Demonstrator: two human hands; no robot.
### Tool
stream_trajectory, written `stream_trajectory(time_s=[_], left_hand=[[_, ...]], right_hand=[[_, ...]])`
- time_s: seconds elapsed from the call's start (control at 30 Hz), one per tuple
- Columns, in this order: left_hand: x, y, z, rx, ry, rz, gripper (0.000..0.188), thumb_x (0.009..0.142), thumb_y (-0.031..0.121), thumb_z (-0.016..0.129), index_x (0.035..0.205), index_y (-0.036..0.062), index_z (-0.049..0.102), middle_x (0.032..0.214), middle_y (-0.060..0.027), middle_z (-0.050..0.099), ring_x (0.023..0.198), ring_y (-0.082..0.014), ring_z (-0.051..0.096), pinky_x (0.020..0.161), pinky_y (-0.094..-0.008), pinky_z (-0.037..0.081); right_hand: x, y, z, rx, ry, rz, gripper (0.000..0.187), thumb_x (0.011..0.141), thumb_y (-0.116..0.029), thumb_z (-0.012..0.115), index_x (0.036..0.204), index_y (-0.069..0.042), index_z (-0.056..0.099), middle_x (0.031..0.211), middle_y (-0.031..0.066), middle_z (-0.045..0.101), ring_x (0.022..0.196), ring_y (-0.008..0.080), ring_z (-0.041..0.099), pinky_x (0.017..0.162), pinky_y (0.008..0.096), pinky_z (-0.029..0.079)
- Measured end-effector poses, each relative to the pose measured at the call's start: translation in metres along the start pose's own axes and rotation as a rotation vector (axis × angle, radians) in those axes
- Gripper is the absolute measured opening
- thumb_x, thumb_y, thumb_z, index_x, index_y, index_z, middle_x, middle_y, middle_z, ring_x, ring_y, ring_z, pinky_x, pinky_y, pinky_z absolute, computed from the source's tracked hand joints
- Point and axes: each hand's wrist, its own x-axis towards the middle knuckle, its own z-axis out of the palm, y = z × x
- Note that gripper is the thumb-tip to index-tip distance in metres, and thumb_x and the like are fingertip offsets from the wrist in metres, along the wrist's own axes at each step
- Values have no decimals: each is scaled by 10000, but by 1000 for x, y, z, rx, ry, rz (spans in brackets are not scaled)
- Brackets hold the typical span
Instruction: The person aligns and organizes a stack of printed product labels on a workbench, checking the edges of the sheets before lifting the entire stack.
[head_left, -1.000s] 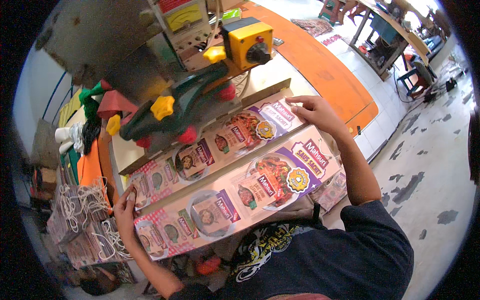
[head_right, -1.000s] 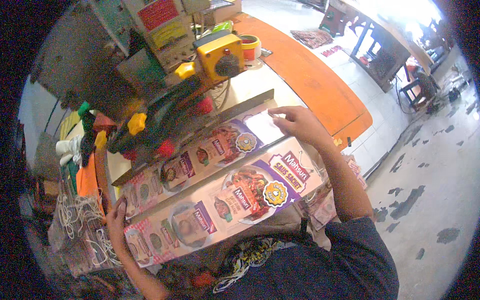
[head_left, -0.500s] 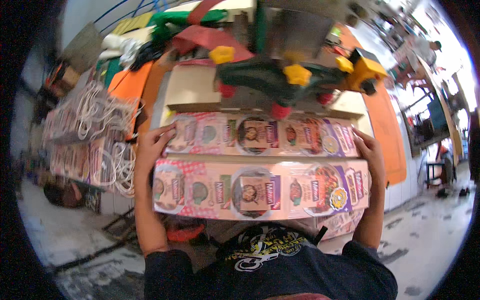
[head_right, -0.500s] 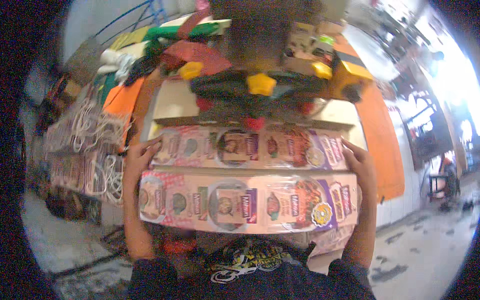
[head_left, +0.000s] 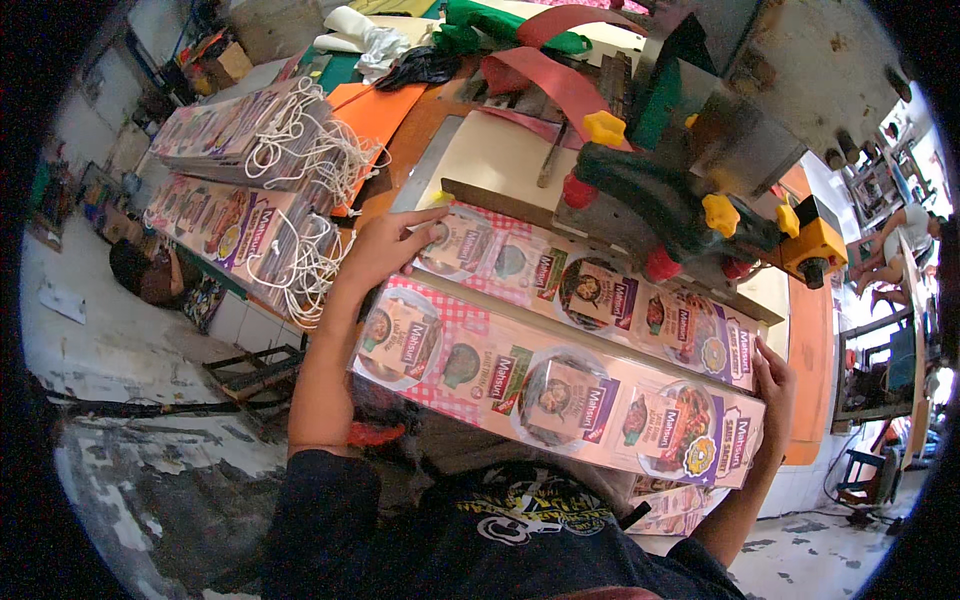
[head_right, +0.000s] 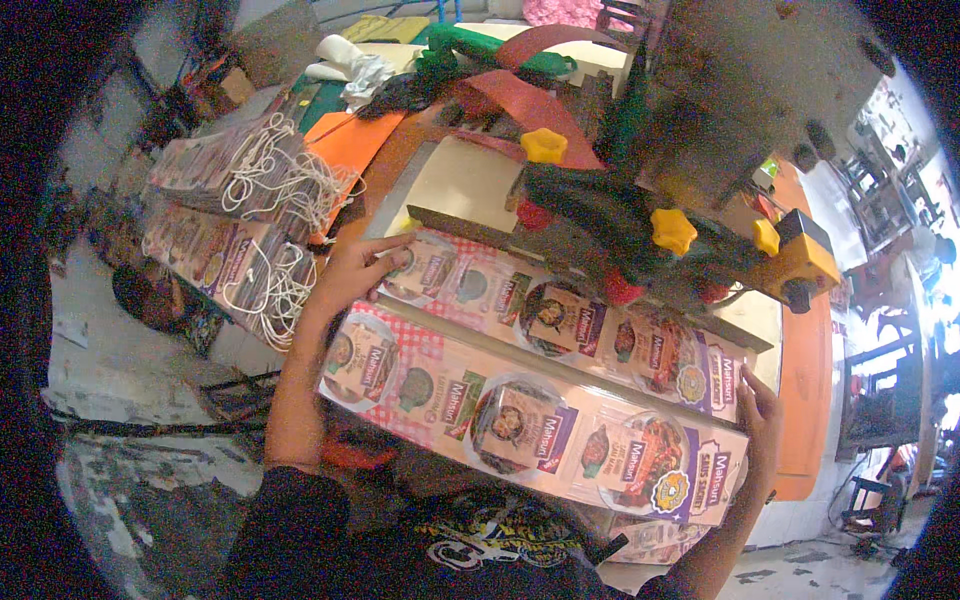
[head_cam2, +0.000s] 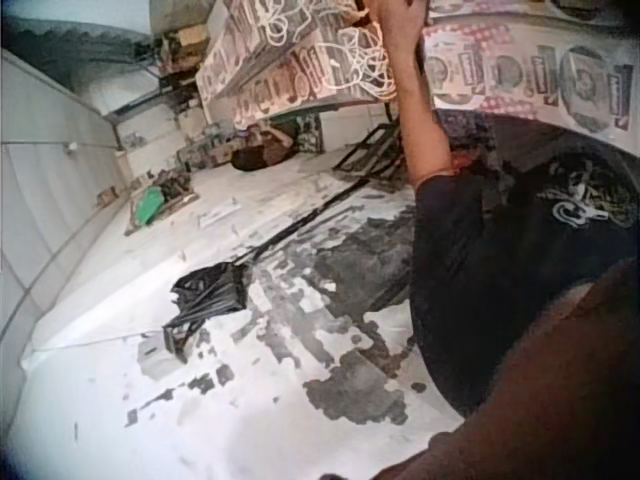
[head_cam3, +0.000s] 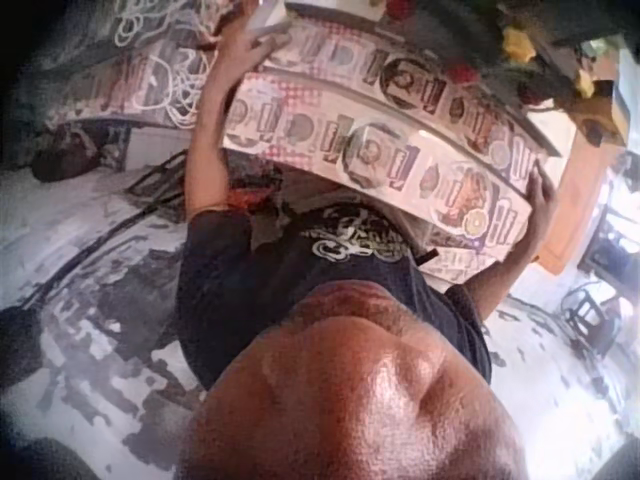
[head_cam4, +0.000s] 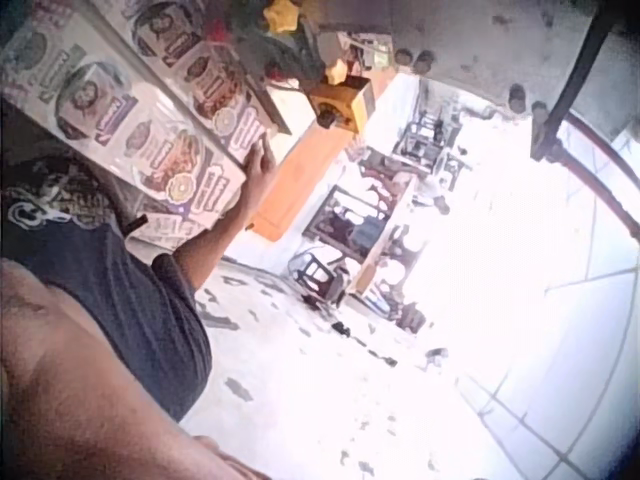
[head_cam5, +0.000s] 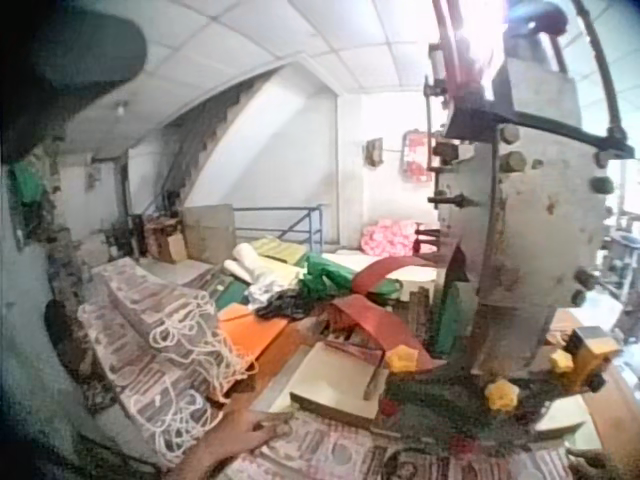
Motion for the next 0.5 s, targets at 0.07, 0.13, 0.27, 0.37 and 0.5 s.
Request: stream_trajectory(time_s=[0.07,0.13,0.27,0.37,0.5], left_hand=[[6,6,2,19,-7,-8,381,994,302,668,1341,146,691,652,8,619,486,-63,524,510,-253,446],[7,10,3,15,-26,-58,378,994,299,666,1336,141,694,646,10,611,485,-61,524,508,-255,448],[14,-16,4,50,9,-18,446,986,374,686,1350,114,680,594,67,493,469,-39,409,444,-252,349],[13,-11,2,53,-28,-30,475,991,354,680,1386,90,649,618,75,487,466,-33,409,423,-249,330],[14,3,6,34,-55,-64,454,1022,319,637,1407,79,629,606,63,483,431,-34,413,411,-241,327]], right_hand=[[-6,0,-1,-17,14,11,425,1026,-189,624,1396,19,602,970,0,693,737,30,556,601,189,433],[-9,-14,-5,-56,-12,101,425,1027,-195,622,1391,22,606,959,3,693,735,34,558,604,193,436],[2,9,-8,-9,-20,4,435,1004,-206,637,1405,-37,616,852,-55,628,688,23,475,605,211,410],[4,1,0,-109,23,-48,399,999,-266,630,1350,-80,673,771,-26,623,675,40,486,612,247,435],[-3,-13,-3,-132,45,74,369,982,-269,656,1303,-94,707,818,27,712,671,75,545,664,286,499]])
